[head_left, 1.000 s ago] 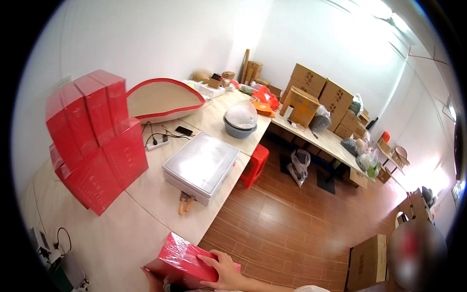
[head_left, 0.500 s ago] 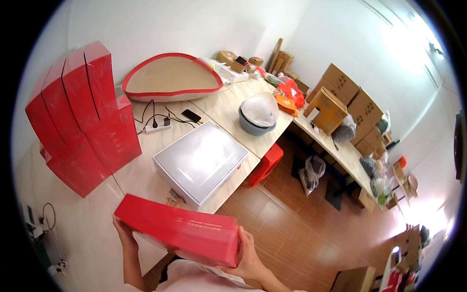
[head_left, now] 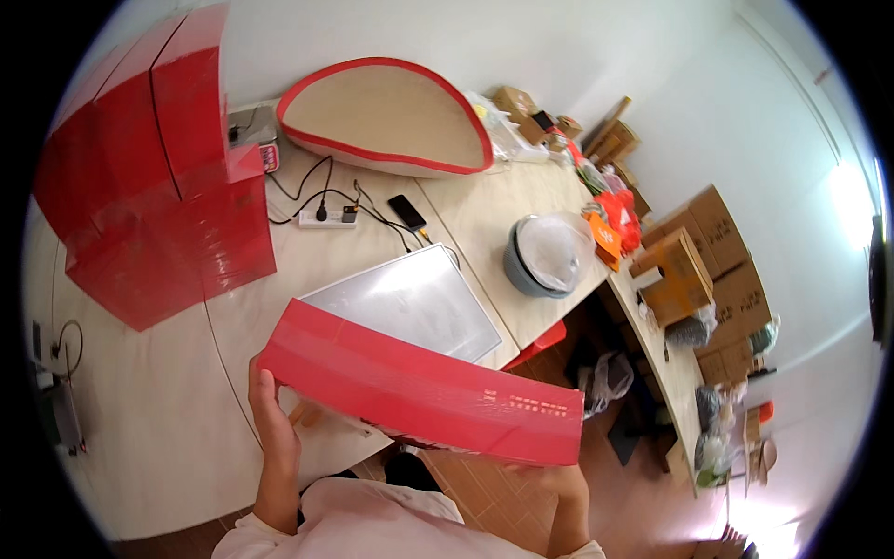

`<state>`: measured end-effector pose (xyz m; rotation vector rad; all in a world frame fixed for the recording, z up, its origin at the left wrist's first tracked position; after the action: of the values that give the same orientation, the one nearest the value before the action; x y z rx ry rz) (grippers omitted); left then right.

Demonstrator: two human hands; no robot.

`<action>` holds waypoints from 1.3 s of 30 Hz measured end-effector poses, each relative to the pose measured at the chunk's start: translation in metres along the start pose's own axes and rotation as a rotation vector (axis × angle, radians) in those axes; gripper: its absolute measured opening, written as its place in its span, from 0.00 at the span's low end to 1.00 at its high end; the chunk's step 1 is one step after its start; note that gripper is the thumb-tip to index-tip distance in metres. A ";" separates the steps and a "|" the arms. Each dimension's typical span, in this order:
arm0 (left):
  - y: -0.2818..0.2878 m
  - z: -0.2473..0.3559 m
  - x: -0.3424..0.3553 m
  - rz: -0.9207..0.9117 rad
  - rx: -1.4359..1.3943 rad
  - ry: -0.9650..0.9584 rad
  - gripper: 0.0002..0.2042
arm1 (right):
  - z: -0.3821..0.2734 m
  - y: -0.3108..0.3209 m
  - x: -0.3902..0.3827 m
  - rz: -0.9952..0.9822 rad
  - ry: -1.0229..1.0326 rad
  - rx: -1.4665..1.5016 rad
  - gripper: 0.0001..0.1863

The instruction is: The person unpacks red rectangular boxes from a cardboard carton, places them on a table, and wraps each box in clear plastic film. The person then stacks the wrapped boxes on the table.

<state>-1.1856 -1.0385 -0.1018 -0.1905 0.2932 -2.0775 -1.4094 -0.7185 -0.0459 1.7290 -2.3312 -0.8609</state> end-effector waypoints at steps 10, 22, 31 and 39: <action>-0.082 -0.019 -0.004 0.264 0.143 -0.089 0.21 | 0.049 0.134 0.141 -0.196 0.221 0.026 0.21; -0.132 -0.045 -0.032 0.608 0.289 -0.140 0.16 | 0.129 0.160 0.267 -0.448 0.468 -0.201 0.31; -0.116 -0.057 -0.032 0.719 0.385 -0.109 0.14 | 0.174 0.145 0.292 -0.636 0.403 -0.154 0.49; -0.108 -0.064 -0.006 0.544 0.258 -0.167 0.38 | 0.087 0.178 0.271 -0.184 0.691 0.497 0.52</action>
<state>-1.2880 -0.9729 -0.1328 -0.1109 -0.0291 -1.5296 -1.6885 -0.8992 -0.0928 1.9990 -2.0020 0.3256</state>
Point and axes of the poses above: each hand's wrist, its own x-axis towards the middle knuckle, its own y-axis out of the back of the hand, z = x × y, the point moved 7 cm from there along x, towards the middle knuckle, and after that the axes turned 14 degrees about -z, right-handed, at the moved point
